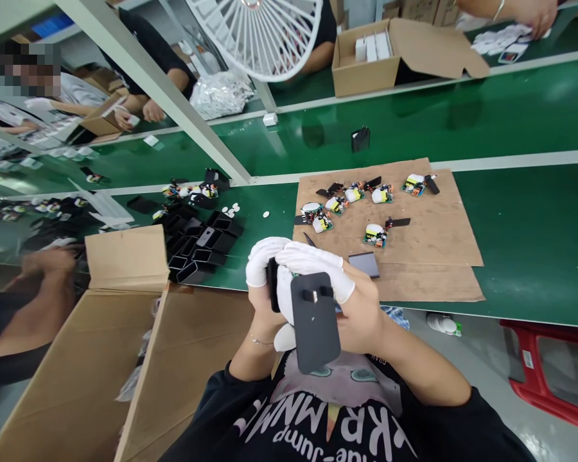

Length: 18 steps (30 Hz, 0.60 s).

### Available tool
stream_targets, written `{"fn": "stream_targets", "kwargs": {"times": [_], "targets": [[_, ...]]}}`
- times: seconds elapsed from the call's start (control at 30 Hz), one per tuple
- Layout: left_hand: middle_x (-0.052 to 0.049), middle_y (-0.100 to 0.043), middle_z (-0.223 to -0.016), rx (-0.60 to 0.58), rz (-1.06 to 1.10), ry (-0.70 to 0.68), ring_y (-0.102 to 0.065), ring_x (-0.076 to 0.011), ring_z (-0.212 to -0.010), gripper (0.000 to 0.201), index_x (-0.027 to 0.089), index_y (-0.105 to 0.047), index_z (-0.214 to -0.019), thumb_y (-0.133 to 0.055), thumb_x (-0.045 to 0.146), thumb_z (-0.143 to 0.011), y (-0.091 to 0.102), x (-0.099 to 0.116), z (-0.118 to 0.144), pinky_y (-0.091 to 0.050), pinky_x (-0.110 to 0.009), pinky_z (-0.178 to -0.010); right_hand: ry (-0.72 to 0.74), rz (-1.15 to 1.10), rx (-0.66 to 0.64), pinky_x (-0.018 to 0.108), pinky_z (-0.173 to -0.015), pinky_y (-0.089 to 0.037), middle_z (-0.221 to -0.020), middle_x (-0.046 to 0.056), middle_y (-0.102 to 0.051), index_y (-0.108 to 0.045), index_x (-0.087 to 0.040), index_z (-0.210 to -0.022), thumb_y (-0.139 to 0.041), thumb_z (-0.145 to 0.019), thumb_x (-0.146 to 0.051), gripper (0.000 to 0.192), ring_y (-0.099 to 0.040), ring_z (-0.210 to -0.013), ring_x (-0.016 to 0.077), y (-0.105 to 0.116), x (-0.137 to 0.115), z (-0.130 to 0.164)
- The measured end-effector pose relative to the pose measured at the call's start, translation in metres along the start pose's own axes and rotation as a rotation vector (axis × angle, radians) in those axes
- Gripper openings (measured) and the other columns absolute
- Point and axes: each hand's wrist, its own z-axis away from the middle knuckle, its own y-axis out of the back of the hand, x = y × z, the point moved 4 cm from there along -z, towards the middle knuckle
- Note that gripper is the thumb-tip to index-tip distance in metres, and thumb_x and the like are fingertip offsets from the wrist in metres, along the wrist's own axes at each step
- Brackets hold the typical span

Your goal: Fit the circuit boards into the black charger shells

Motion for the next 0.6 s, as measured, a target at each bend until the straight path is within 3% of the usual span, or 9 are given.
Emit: {"fn": "stream_targets", "kwargs": {"times": [0.1, 0.27, 0.43, 0.6], "targets": [[-0.011, -0.06, -0.116, -0.029, -0.054, 0.002, -0.062, -0.0276, -0.107, 0.063, 0.026, -0.043, -0.135, -0.06, 0.062, -0.085, 0.001, -0.002, 0.002, -0.054, -0.048, -0.092, 0.14, 0.005, 0.023, 0.046, -0.098, -0.058, -0.11, 0.006, -0.074, -0.064, -0.034, -0.128, -0.081, -0.072, -0.054, 0.062, -0.064, -0.118, 0.036, 0.002, -0.001, 0.0], [-0.011, -0.061, -0.116, -0.013, -0.063, -0.005, -0.061, -0.027, -0.107, 0.061, 0.024, -0.046, -0.133, -0.064, 0.056, -0.085, 0.002, -0.006, 0.003, -0.052, -0.046, -0.091, 0.254, 0.135, 0.051, 0.043, -0.097, -0.06, -0.111, 0.006, -0.074, -0.059, -0.031, -0.133, -0.077, -0.078, -0.051, 0.06, -0.066, -0.115, 0.0349, 0.003, -0.007, -0.008], [-0.01, -0.062, -0.117, 0.008, -0.067, 0.006, -0.061, -0.0254, -0.108, 0.054, 0.024, -0.046, -0.133, -0.064, 0.042, -0.086, 0.001, -0.01, 0.006, -0.052, -0.044, -0.093, 0.274, 0.041, 0.028, 0.04, -0.095, -0.061, -0.118, 0.006, -0.072, -0.051, -0.034, -0.139, -0.073, -0.084, -0.046, 0.061, -0.07, -0.108, 0.0309, -0.002, -0.01, -0.015], [-0.01, -0.063, -0.115, 0.045, -0.063, 0.017, -0.062, -0.0267, -0.106, 0.054, 0.025, -0.047, -0.132, -0.063, 0.047, -0.085, 0.0, -0.013, 0.008, -0.053, -0.046, -0.09, 0.268, 0.07, 0.043, 0.042, -0.09, -0.063, -0.113, 0.008, -0.074, -0.05, -0.033, -0.14, -0.076, -0.081, -0.045, 0.065, -0.073, -0.098, 0.0309, -0.004, -0.007, -0.013]]}}
